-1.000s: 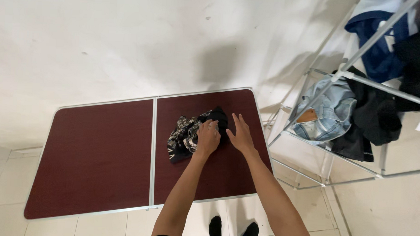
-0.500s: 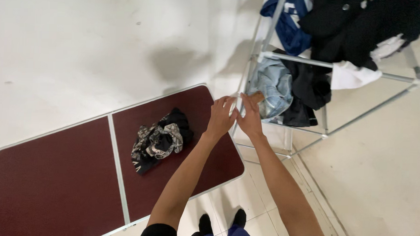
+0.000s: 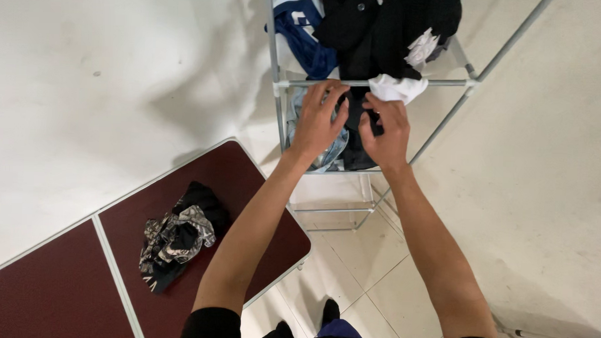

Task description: The person picks up several garments from a rack and places them onto a folding table one by one.

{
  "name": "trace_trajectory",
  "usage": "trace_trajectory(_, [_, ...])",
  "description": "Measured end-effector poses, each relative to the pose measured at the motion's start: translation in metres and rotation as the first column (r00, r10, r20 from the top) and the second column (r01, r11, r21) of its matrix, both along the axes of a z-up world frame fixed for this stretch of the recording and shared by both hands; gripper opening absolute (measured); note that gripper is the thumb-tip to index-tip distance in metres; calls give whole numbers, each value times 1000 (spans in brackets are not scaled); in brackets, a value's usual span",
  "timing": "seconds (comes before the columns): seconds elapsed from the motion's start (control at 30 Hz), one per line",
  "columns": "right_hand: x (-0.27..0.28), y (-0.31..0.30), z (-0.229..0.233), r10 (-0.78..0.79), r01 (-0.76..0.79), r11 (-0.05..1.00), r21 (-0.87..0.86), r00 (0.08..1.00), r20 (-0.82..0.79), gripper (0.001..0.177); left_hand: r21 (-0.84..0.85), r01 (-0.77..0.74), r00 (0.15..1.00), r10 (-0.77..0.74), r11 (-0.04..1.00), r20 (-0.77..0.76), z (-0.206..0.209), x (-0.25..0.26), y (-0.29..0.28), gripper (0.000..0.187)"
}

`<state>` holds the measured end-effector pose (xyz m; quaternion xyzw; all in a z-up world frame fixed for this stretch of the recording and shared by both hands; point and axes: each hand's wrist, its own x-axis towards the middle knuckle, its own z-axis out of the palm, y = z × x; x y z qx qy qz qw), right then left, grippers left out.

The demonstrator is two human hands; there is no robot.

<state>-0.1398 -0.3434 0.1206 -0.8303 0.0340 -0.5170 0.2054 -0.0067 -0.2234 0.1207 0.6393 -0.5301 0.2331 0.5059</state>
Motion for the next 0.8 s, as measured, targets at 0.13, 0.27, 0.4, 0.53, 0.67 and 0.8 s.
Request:
trace_trajectory(0.13, [-8,-42,26,-236,240,964,-112,971,45,50,18,-86,995,85,996,44,25,13,-24,38])
trace_trajectory(0.27, [-5,-91,42,-368,369,910,-187,929,42,77,115,-143,990,142,983,25,34,31,-49,54])
trace_trajectory(0.4, [10,-131,44,-374,357,918,-171,924,-77,88,238,-161,980,185,958,-79,34,52,-75,75])
trace_trajectory(0.53, [29,-158,53,-345,339,938,-66,908,-240,101,329,-161,961,223,930,-161,35,67,-93,95])
trace_trajectory(0.67, [42,-178,57,-198,208,978,7,942,-270,112,413,-162,937,270,896,-219,42,76,-104,117])
trace_trajectory(0.8, [54,-186,67,-60,78,995,59,965,-256,118,484,-145,922,296,863,-251,45,79,-109,134])
